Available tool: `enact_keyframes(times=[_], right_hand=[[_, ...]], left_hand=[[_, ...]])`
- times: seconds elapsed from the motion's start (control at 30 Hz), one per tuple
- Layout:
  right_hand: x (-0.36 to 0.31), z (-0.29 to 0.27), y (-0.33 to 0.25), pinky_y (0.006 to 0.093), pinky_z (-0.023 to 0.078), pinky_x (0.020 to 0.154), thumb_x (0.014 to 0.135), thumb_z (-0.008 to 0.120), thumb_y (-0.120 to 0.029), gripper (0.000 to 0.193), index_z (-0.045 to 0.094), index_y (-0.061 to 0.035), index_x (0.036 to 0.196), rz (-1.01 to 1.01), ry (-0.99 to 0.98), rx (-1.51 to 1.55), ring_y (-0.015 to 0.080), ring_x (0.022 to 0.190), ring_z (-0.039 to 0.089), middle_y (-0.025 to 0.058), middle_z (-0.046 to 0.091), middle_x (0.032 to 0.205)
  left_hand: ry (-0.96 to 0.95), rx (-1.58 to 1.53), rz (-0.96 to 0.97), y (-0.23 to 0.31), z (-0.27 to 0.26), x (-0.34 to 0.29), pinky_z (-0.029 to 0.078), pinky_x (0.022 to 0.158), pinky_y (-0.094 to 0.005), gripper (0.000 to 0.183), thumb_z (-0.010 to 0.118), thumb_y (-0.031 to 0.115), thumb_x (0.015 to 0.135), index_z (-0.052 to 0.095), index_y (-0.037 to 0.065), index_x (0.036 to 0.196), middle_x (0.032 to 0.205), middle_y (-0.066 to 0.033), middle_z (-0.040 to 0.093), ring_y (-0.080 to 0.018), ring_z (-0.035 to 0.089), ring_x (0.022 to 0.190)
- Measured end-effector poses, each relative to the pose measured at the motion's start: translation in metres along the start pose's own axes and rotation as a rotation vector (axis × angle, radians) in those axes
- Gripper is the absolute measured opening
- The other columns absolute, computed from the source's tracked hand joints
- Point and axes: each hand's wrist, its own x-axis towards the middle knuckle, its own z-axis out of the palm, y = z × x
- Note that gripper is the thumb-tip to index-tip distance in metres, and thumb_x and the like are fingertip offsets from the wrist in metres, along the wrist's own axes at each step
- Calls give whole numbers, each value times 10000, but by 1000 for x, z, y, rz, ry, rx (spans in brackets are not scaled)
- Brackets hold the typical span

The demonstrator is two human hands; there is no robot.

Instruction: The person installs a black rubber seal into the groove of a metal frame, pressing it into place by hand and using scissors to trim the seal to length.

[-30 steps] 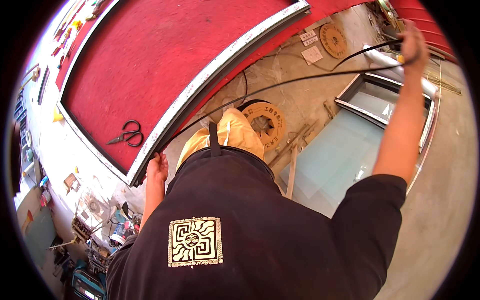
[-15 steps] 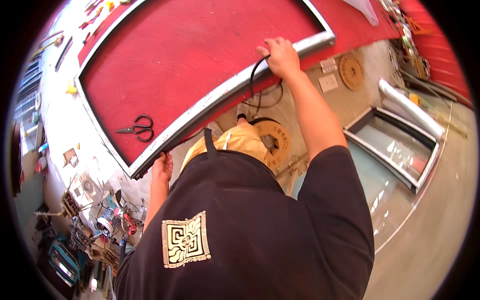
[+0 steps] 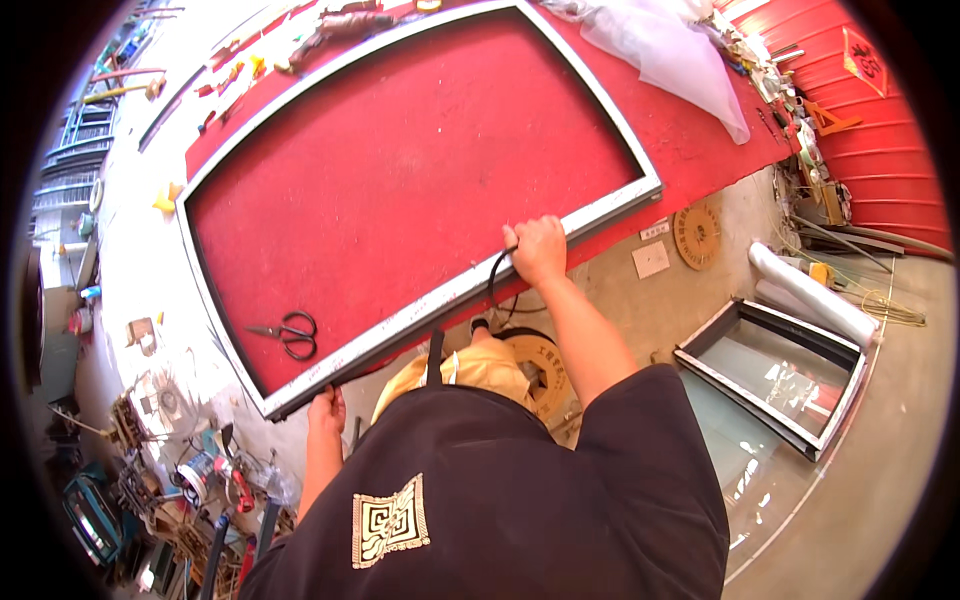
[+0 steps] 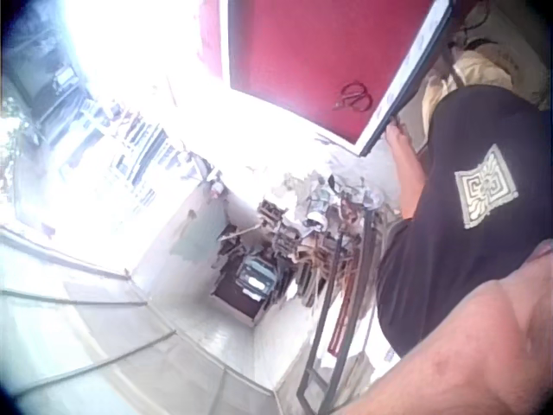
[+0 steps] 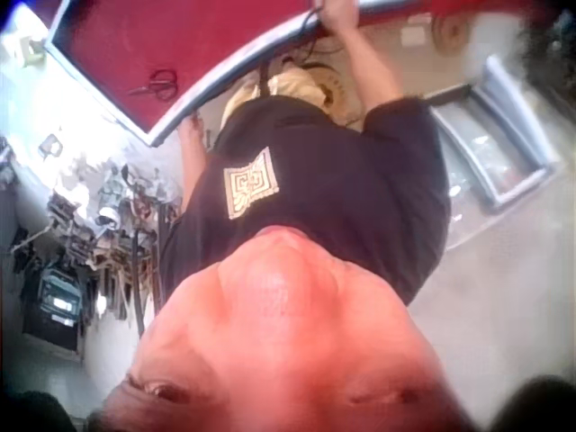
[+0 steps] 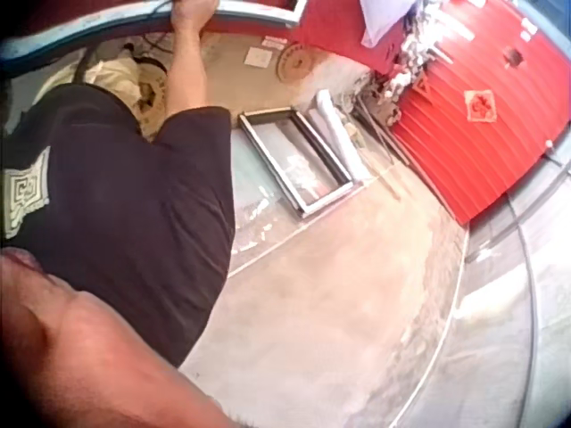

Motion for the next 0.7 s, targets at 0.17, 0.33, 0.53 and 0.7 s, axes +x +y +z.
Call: enact_keyframes(times=[0.17, 0.33, 0.53, 0.7], right_hand=[[-19, -4, -8, 502, 468, 930, 981, 660, -336, 405, 679, -83, 666, 40, -50, 17, 351, 802, 634, 123, 676, 724], [-24, 2, -14, 513, 478, 881, 976, 675, -334, 389, 695, -84, 679, 4, -133, -15, 378, 808, 631, 138, 684, 742], [-30, 9, 0, 562, 477, 797, 1009, 642, -327, 354, 748, -58, 805, -21, -105, -74, 411, 814, 647, 176, 705, 785], [-26, 21, -5, 517, 484, 794, 1009, 666, -315, 336, 715, -82, 772, -144, -105, -149, 367, 779, 640, 143, 689, 752]], left_hand=[[2, 37, 31, 10, -6, 5, 510, 602, -212, 200, 686, 46, 1039, 697, 107, 1229, 1001, -7, 746, -112, 689, 785], [-128, 19, 79, 5, -30, 8, 440, 555, -246, 158, 649, 40, 1050, 686, 93, 1194, 920, -19, 699, -107, 584, 689], [-76, 79, 95, 1, -7, 1, 545, 636, -286, 180, 705, 88, 1008, 677, 71, 1185, 1004, -40, 709, -146, 668, 795], [-33, 62, 108, 8, 2, -40, 582, 706, -293, 166, 670, 158, 1067, 643, 67, 1204, 1070, -58, 741, -172, 721, 863]])
